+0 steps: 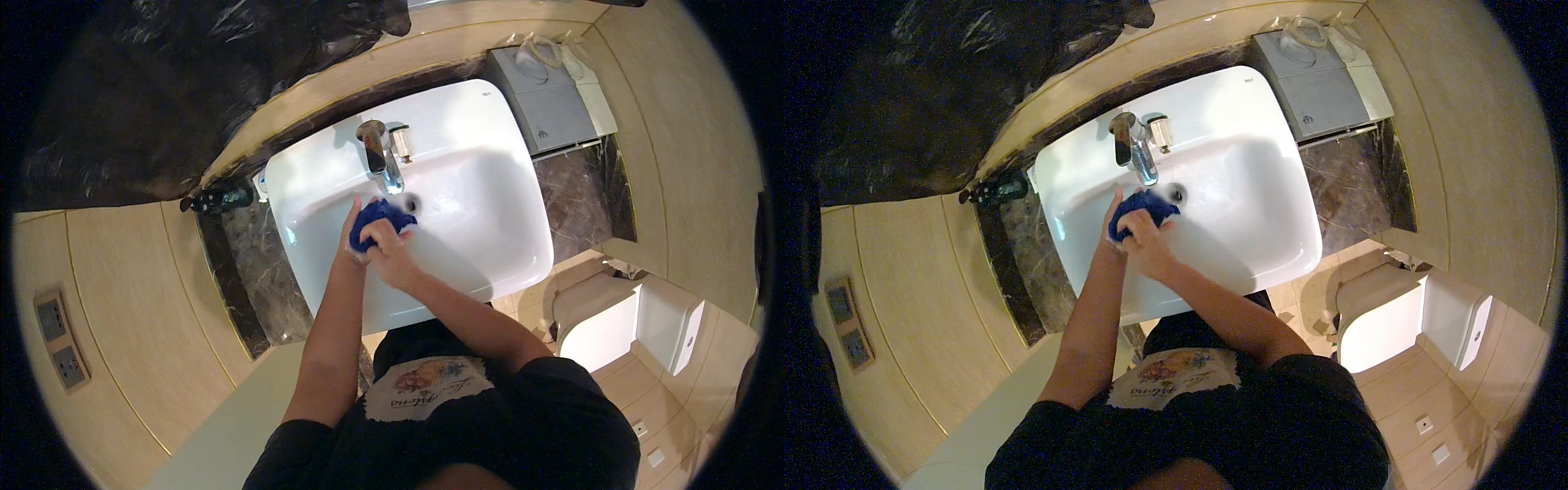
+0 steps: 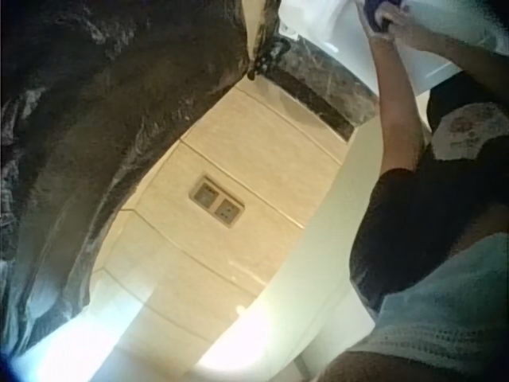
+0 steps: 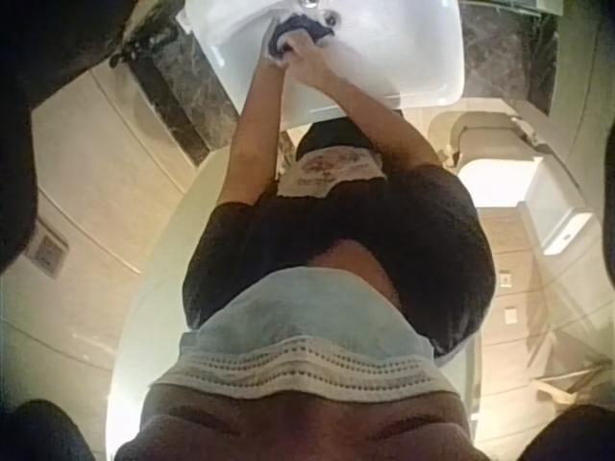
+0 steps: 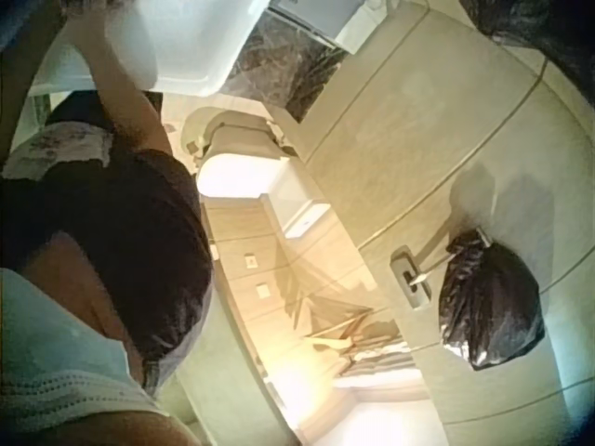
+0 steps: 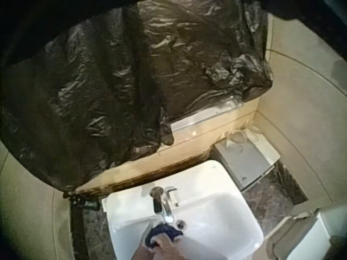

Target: The person picks up a blue cloth and uses it to wipe the inside of a white bathroom sink. They repeatedly wet the cloth under the running tap, wring it out, and scrub the basin and faucet area before rinsing their hands.

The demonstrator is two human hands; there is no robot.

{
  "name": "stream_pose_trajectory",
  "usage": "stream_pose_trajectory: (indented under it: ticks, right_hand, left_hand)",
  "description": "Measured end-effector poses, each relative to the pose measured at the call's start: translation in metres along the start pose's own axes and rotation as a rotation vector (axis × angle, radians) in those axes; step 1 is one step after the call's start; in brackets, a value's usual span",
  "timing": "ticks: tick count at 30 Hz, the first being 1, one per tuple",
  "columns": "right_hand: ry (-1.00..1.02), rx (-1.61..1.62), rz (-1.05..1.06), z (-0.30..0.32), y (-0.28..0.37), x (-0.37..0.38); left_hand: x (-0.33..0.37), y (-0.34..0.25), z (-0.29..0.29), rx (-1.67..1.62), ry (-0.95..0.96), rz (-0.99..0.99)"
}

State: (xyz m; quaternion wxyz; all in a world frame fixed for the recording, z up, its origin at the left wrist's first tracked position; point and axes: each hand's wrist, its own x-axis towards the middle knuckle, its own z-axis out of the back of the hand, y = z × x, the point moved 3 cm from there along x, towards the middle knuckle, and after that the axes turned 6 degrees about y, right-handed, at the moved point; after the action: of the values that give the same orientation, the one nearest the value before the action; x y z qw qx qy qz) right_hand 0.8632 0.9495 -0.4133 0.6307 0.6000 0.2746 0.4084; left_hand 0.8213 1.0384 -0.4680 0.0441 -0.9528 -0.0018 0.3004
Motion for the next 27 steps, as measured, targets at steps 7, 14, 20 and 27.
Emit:
stream_pose_trajectory:
  ticks: [7, 14, 20, 27]
  right_hand:
    - [-0.09, -0.424, -0.01, 0.029, 0.044, 0.002]
    - [-0.213, -0.573, 0.053, 0.038, 0.023, 0.011]
    - [-0.333, -0.428, -0.148, 0.04, 0.005, 0.011]
    - [-0.32, -0.667, -0.618, 0.119, -0.047, 0.02]
  left_hand:
    - [0.017, 0.016, -0.035, 0.117, 0.134, -0.059]
    - [0.025, 0.035, -0.016, 0.166, 0.048, -0.448]
    - [0.02, 0.024, 0.01, 0.528, -0.221, -0.482]
    - [-0.027, -0.003, -0.009, 0.329, -0.648, -0.114]
